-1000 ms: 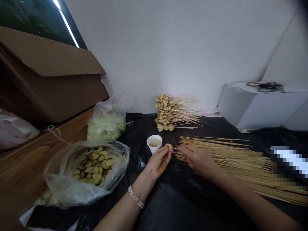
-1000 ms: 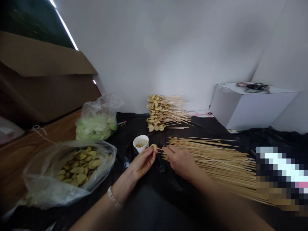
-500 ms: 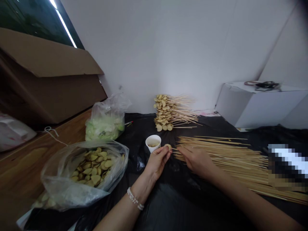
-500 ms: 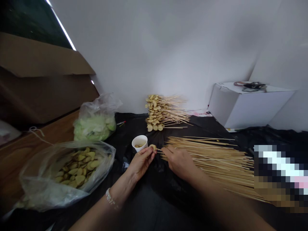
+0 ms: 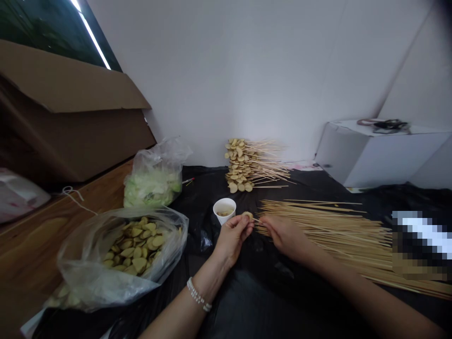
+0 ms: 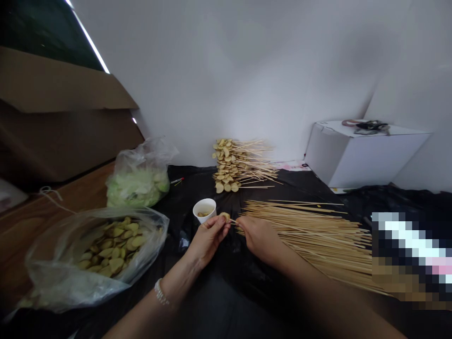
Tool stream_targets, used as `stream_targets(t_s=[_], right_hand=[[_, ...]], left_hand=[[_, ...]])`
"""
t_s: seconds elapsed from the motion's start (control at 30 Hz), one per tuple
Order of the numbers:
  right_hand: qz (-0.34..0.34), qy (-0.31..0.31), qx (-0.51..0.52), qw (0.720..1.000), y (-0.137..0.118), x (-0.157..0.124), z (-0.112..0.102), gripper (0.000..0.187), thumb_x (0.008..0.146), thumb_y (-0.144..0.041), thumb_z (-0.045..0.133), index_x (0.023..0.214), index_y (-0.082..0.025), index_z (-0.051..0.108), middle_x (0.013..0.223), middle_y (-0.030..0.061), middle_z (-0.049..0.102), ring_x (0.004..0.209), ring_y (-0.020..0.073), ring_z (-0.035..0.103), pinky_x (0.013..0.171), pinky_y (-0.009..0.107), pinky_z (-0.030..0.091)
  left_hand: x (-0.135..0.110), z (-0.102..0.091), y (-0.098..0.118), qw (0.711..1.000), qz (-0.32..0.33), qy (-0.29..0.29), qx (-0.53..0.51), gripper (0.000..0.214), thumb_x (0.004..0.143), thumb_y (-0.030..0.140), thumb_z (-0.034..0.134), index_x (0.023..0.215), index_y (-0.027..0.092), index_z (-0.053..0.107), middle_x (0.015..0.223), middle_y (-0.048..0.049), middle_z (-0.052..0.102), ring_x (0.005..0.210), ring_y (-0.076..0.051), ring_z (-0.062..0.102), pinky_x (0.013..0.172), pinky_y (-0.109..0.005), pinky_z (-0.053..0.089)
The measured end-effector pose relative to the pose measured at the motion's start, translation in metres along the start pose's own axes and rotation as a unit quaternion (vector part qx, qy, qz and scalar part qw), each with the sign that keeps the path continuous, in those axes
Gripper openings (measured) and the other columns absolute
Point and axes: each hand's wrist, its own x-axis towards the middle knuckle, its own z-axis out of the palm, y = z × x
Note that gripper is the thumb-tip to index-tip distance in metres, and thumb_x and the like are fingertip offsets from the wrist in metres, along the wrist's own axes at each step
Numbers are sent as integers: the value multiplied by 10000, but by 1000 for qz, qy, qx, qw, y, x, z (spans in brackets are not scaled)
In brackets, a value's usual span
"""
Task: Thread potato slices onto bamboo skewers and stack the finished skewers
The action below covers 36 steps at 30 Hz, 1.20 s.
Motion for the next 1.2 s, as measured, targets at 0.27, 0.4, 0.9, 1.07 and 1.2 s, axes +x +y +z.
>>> stream_targets(t_s=[0.27,0.4,0.9,1.07,1.2], right_hand=[[-28,87,22,996,-7,-2,-4,161,942,-229,408,981,-185,558,876,62,658,778,168,614,684,277,464],[-47,137,0,989,-10,-3,-7,200,947,-187,375,890,-188,567,806,58,647,729,159,602,664,271,448],[-34,113,-38,992,-14,-6,-7,231,945,-171,362,821,-180,556,716,35,609,646,149,545,611,265,368],[2,62,28,998,-15,-4,-8,246,942,-177,347,749,-197,497,647,-1,546,571,130,480,561,254,331],[6,63,62,996,-15,-3,-8,233,943,-195,358,760,-195,503,667,4,551,604,134,494,584,255,334]], left_hand=[[-5,4,5,990,129,20,59,232,652,304,789,787,121,742,748,-40,689,619,-69,565,623,-173,466],[-7,5,7,981,168,22,94,216,667,309,773,775,124,746,750,-49,691,635,-94,565,636,-202,463],[-6,4,4,972,176,12,158,187,702,319,744,747,138,750,696,-36,679,621,-103,542,608,-215,430],[-6,4,1,976,159,-2,150,179,709,311,740,723,133,741,685,-26,666,627,-92,534,605,-199,425],[-6,3,0,979,147,-5,140,182,705,311,745,738,132,739,704,-28,674,636,-90,543,611,-195,431]])
